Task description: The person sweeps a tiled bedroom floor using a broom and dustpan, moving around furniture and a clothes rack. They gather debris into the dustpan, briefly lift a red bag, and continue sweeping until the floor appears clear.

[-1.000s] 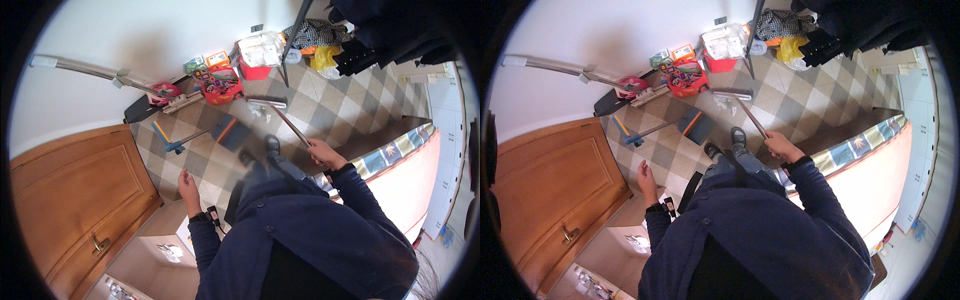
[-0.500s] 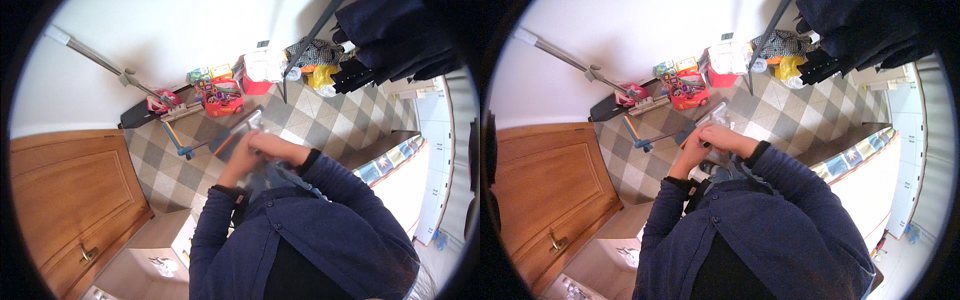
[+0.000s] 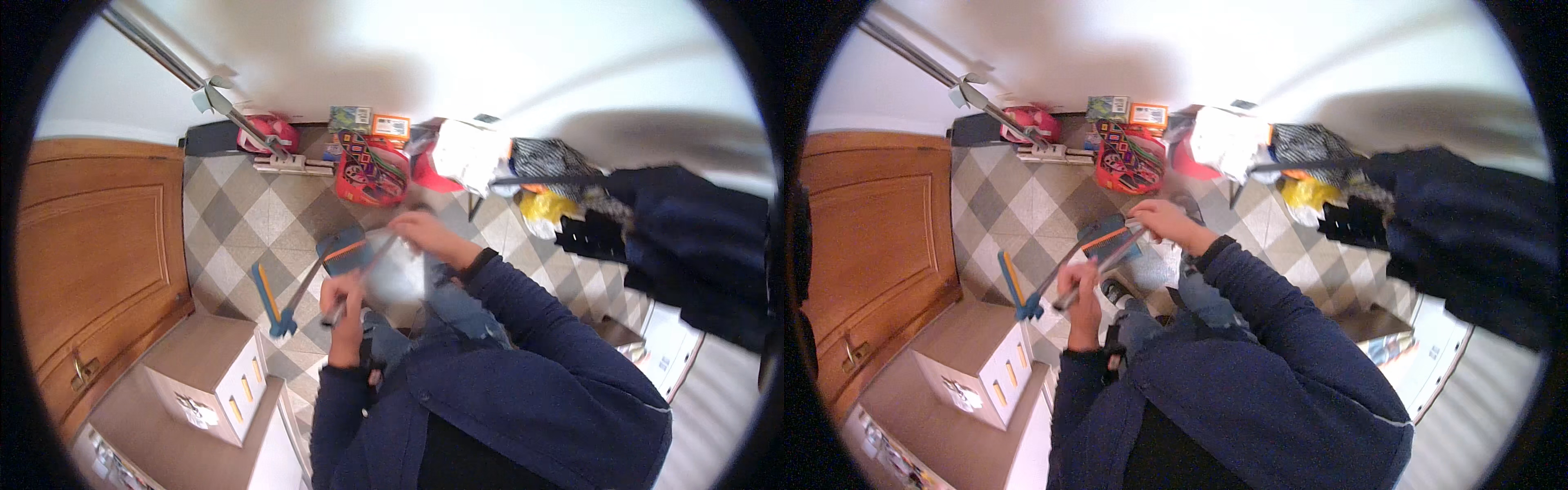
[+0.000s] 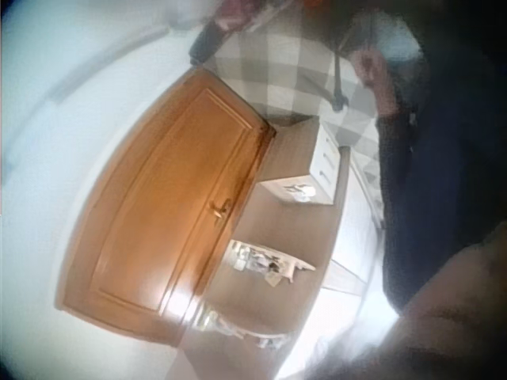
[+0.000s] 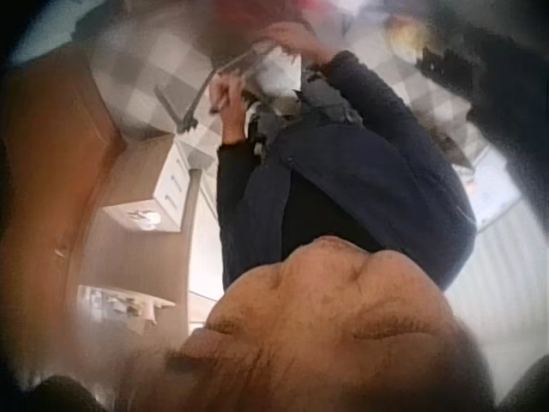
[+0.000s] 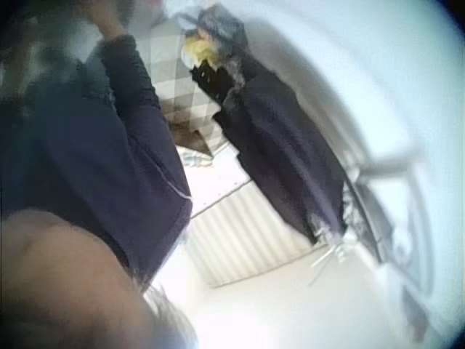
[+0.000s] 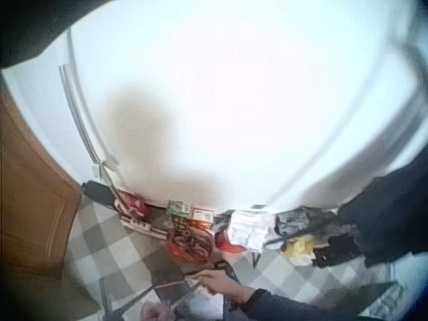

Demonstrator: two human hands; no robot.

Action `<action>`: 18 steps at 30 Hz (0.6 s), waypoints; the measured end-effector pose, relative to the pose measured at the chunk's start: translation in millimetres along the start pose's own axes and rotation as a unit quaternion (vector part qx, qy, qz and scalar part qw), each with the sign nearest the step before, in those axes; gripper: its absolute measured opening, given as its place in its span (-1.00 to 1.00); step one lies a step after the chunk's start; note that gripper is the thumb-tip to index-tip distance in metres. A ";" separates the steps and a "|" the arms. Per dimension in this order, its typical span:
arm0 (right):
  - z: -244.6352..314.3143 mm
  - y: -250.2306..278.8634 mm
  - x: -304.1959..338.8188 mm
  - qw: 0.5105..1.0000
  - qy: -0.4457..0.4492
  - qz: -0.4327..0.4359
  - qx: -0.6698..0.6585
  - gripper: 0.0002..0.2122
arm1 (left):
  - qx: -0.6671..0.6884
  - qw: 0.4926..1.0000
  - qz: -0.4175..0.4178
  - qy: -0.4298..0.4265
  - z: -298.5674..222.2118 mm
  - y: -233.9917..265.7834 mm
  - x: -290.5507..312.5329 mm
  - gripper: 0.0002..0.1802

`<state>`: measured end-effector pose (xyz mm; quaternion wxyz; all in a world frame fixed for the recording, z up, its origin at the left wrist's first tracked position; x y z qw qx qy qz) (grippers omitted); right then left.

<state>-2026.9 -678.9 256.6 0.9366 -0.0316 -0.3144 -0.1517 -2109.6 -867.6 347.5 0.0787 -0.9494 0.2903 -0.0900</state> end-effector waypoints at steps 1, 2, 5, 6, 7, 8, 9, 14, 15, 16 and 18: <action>-16.0 25.5 -29.8 1.000 -0.019 -0.013 0.020 -0.77 | 0.017 0.997 -0.068 0.028 -2.0 0.1 3.0 -0.85; -37.5 52.5 -56.2 0.997 -0.056 -0.035 0.040 -0.77 | 0.032 0.996 -0.084 0.014 -6.9 -5.3 2.9 -0.83; -84.5 115.8 -143.9 0.985 -0.035 -0.046 0.162 -0.76 | 0.041 0.989 -0.139 -0.015 -6.9 -18.0 -0.2 -0.77; -100.5 131.8 -173.4 0.978 -0.037 -0.056 0.198 -0.75 | 0.014 0.990 -0.142 -0.015 -3.3 -21.7 -2.4 -0.78; -118.6 140.9 -201.8 0.968 -0.056 -0.033 0.242 -0.73 | -0.004 0.988 -0.152 -0.010 1.3 -24.0 -4.4 -0.78; -134.3 151.1 -230.3 0.962 -0.073 -0.063 0.254 -0.71 | 0.000 0.984 -0.176 -0.001 4.6 -26.8 -3.2 -0.79; -143.0 154.6 -257.2 0.955 -0.034 -0.066 0.286 -0.70 | 0.014 0.983 -0.182 0.000 6.5 -29.8 -3.1 -0.80; -191.1 125.4 -378.2 0.936 0.026 -0.040 0.347 -0.68 | -0.003 0.975 -0.222 -0.007 19.4 -28.4 -7.9 -0.66; -193.3 117.0 -397.1 0.929 0.070 -0.084 0.352 -0.66 | -0.025 0.971 -0.235 -0.021 20.2 -25.8 -7.9 -0.61; -195.1 106.5 -413.4 0.921 0.107 -0.130 0.352 -0.63 | -0.027 0.980 -0.197 -0.019 19.6 -23.9 -11.6 -0.60; -203.8 88.8 -439.8 0.908 0.123 -0.182 0.357 -0.58 | 0.011 0.985 -0.174 0.001 19.6 -16.1 -15.3 -0.62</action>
Point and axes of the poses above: each hand's wrist, its own x-axis away from the middle knuckle, its own y-axis out of the back of the hand, z = x × y, the point moved 6 cm from there along -x, towards the middle knuckle, and after that the axes turned 10 degrees about x, right-handed, at the moved point
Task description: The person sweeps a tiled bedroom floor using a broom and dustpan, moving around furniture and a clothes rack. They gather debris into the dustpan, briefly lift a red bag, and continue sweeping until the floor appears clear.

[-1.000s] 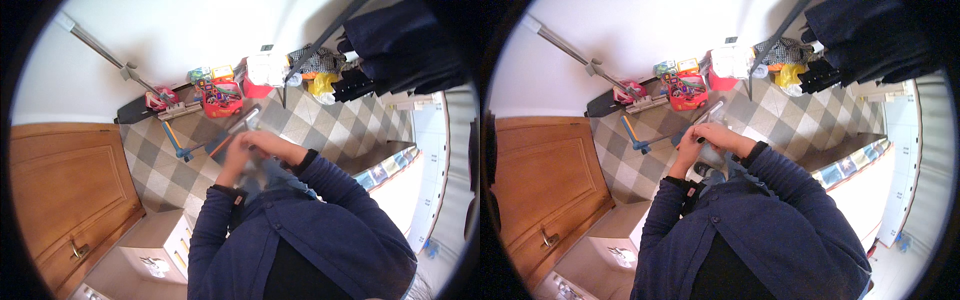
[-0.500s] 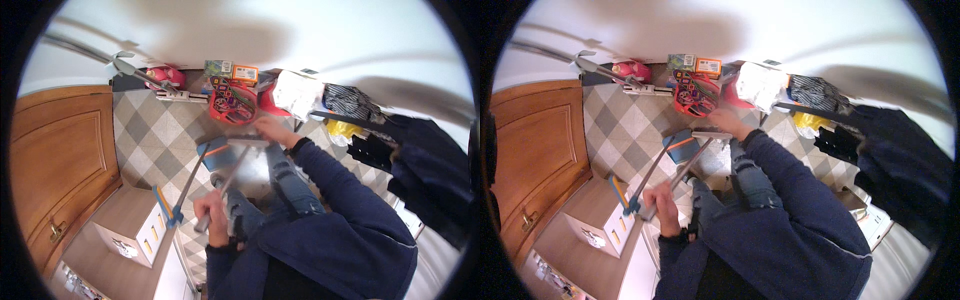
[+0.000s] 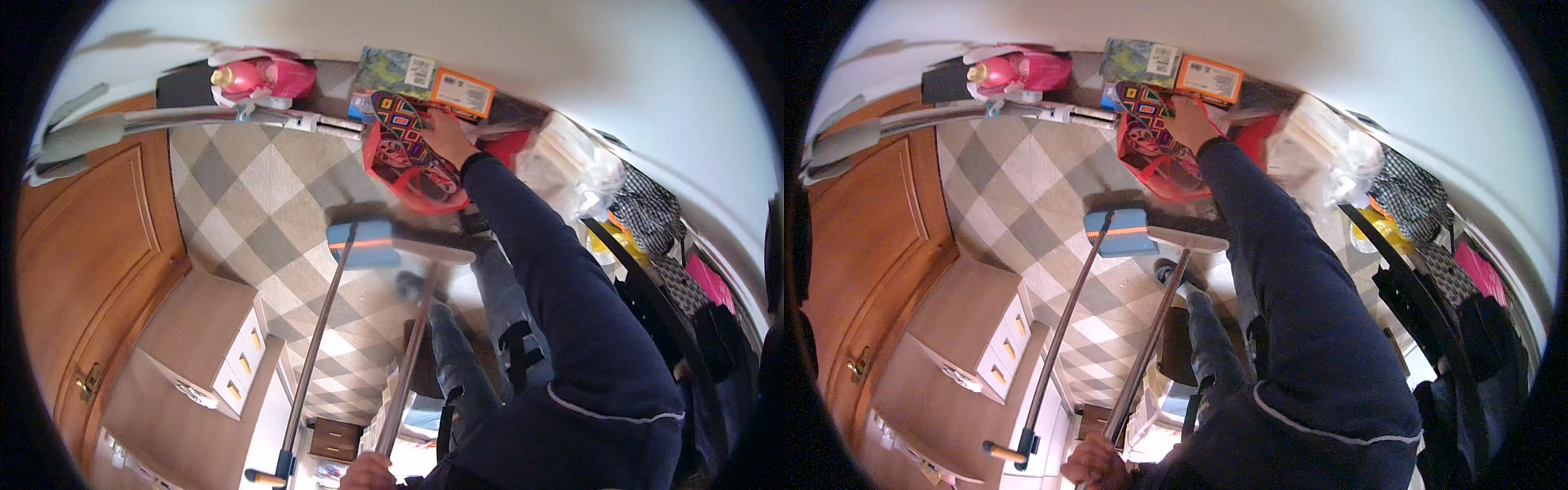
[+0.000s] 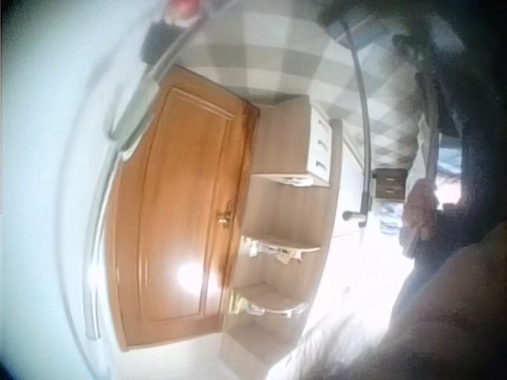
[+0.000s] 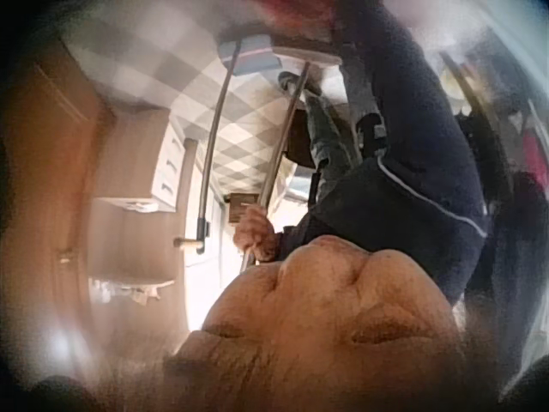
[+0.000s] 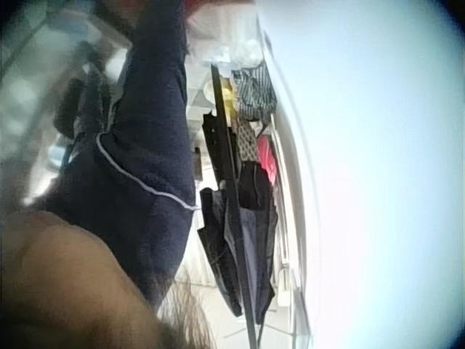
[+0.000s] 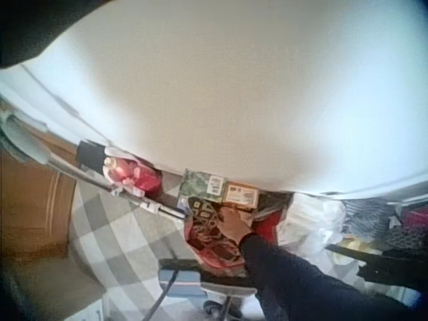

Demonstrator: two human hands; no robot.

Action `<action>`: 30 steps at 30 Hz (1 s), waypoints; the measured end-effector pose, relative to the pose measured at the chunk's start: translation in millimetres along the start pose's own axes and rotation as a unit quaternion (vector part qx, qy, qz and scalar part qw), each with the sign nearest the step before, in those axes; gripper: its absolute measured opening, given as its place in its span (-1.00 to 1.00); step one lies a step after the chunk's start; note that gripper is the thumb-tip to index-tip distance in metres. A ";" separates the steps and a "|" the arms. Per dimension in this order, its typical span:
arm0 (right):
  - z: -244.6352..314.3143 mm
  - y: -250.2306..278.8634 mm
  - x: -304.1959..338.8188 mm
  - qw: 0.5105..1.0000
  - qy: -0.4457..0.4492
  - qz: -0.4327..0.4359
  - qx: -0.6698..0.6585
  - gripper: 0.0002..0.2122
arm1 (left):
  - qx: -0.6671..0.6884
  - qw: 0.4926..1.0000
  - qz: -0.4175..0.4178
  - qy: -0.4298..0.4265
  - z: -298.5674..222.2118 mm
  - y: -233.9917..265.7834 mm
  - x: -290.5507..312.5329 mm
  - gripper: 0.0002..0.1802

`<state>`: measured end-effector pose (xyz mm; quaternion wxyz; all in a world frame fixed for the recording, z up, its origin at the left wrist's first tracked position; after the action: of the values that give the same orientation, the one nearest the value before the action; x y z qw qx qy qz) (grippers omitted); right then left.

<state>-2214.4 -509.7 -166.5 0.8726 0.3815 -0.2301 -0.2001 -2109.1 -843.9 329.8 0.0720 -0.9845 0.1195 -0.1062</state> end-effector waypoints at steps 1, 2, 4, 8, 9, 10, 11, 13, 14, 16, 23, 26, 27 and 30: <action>-0.7 -13.2 -7.2 1.000 -0.021 0.003 0.010 -0.57 | 0.032 0.999 0.021 -0.013 -0.3 0.9 -1.2 -0.63; -2.5 -27.0 -10.4 0.997 -0.062 0.024 0.024 -0.56 | -0.054 0.996 -0.023 0.073 -2.7 4.6 2.6 -0.65; 0.4 -43.3 -9.3 0.995 -0.080 0.040 0.043 -0.61 | -0.064 0.992 -0.029 0.103 -6.6 8.1 4.1 -0.70; 7.6 -38.0 15.4 0.999 0.015 -0.011 0.051 -0.69 | -0.295 0.916 0.030 0.272 -7.9 13.2 7.5 -0.73; 3.0 -39.2 23.1 0.998 0.012 0.030 0.060 -0.70 | -0.264 0.919 0.058 0.287 -8.8 12.2 4.7 -0.73; -1.1 -39.9 35.0 0.995 0.009 0.069 0.068 -0.70 | -0.174 0.955 0.094 0.222 -10.2 7.7 -2.7 -0.74; -6.6 -42.8 44.1 0.989 -0.017 0.120 0.081 -0.70 | -0.083 0.976 0.129 0.152 -16.0 1.3 -7.9 -0.75; -4.2 -29.4 57.3 0.988 -0.013 0.031 0.148 -0.69 | -0.160 0.958 0.066 0.228 -12.3 3.6 -6.5 -0.75; -4.3 -26.5 63.0 0.982 -0.038 0.018 0.184 -0.69 | -0.200 0.943 0.034 0.265 -10.8 4.7 -4.7 -0.75; 18.1 -31.7 67.0 0.992 0.077 0.035 0.093 -0.67 | -0.036 0.993 0.047 0.101 -7.1 -4.5 -12.9 -0.74; 52.0 -67.3 96.8 0.923 0.171 0.271 0.213 -0.70 | 0.030 0.997 0.065 0.030 -0.2 -15.1 -19.1 -0.72; 35.5 -54.2 89.4 0.912 0.161 0.288 0.242 -0.73 | 0.019 0.999 0.020 0.020 -1.1 -16.3 -13.6 -0.71; 30.4 -42.5 85.2 0.923 0.172 0.246 0.239 -0.74 | 0.019 1.000 0.006 0.014 -0.2 -16.1 -12.4 -0.70; 5.1 -0.4 52.0 0.941 0.136 0.012 0.308 -0.73 | 0.027 0.999 0.023 0.012 3.8 -16.5 -14.7 -0.69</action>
<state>-2175.0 -540.2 -150.8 0.7375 0.6528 -0.1641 -0.0549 -2118.6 -824.0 326.1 0.0997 -0.9779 0.1399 -0.1192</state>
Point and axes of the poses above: each hand's wrist, its own x-axis away from the middle knuckle, its own y-axis out of the back of the hand, z = x × y, the point moved 6 cm from there along -x, towards the middle knuckle, and after that the axes turned 10 degrees about x, right-handed, at the moved point
